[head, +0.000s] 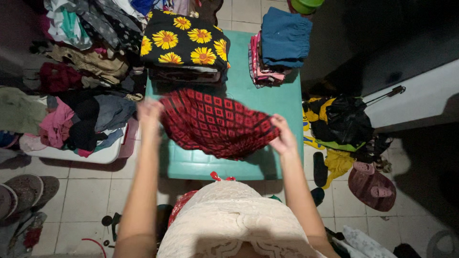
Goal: The person folds multiple clothing items, including blue pants, a black shirt with sunflower patterns, and a red patterned garment, stacking them onto a green plastic stool.
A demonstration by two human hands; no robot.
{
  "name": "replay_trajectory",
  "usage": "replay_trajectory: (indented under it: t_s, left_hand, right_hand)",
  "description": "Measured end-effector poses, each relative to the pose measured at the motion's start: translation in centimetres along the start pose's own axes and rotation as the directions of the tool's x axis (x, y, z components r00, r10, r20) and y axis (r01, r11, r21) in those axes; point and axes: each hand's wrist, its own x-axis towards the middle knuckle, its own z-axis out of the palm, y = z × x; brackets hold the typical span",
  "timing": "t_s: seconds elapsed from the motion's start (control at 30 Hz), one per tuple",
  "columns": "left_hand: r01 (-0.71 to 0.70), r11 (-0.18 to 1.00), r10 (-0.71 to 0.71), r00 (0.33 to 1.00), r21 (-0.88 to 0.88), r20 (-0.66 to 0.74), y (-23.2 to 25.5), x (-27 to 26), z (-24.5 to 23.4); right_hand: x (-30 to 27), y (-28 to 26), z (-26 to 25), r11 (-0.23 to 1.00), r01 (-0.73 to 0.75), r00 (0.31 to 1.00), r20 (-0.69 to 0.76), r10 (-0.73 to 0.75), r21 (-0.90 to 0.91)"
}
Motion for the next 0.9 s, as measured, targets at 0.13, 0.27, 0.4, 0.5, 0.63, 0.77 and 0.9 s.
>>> replay_trajectory:
  t_s: [0.13, 0.27, 0.4, 0.5, 0.63, 0.77, 0.9]
  left_hand:
    - [0.34, 0.883, -0.452, 0.803, 0.324, 0.389, -11.4, -6.2, 3.5]
    - [0.768, 0.608, -0.78, 0.53, 0.201, 0.333, -17.0, -9.9, 6.1]
    - [0.805, 0.501, -0.865, 0.467, 0.318, 0.183, -18.5, -9.3, 7.4]
    - [0.859, 0.5, -0.805, 0.412, 0.114, 0.428, -18.1, -7.4, 7.9]
    - [0.632, 0.767, -0.496, 0.695, -0.112, 0.521, -14.4, -3.9, 7.6]
    - [0.493, 0.868, -0.406, 0.775, -0.063, 0.484, -3.1, -0.6, 2.7]
    - [0.479, 0.824, -0.17, 0.718, -0.302, 0.675, 6.4, 0.5, -1.7]
  right_hand:
    - [-0.7, 3.0, 3.9, 0.985, -0.169, 0.979, 0.125, 0.162, 0.042]
    - [-1.9, 2.3, 10.6, 0.986, -0.163, 0.928, 0.347, 0.137, 0.046]
    - [-3.6, -0.1, 17.1, 0.994, -0.106, 0.859, 0.502, 0.099, -0.013]
    - [-4.1, -1.8, 19.6, 0.994, 0.056, 0.836, 0.548, 0.005, -0.094]
    - [-2.9, -3.6, 18.6, 0.89, 0.296, 0.905, 0.4, -0.145, -0.347]
    - [-0.9, -5.4, 14.4, 0.533, 0.536, 0.837, 0.33, -0.436, -0.655]
    - [-0.6, -7.6, 10.2, 0.325, 0.512, 0.784, 0.277, -0.556, -0.795]
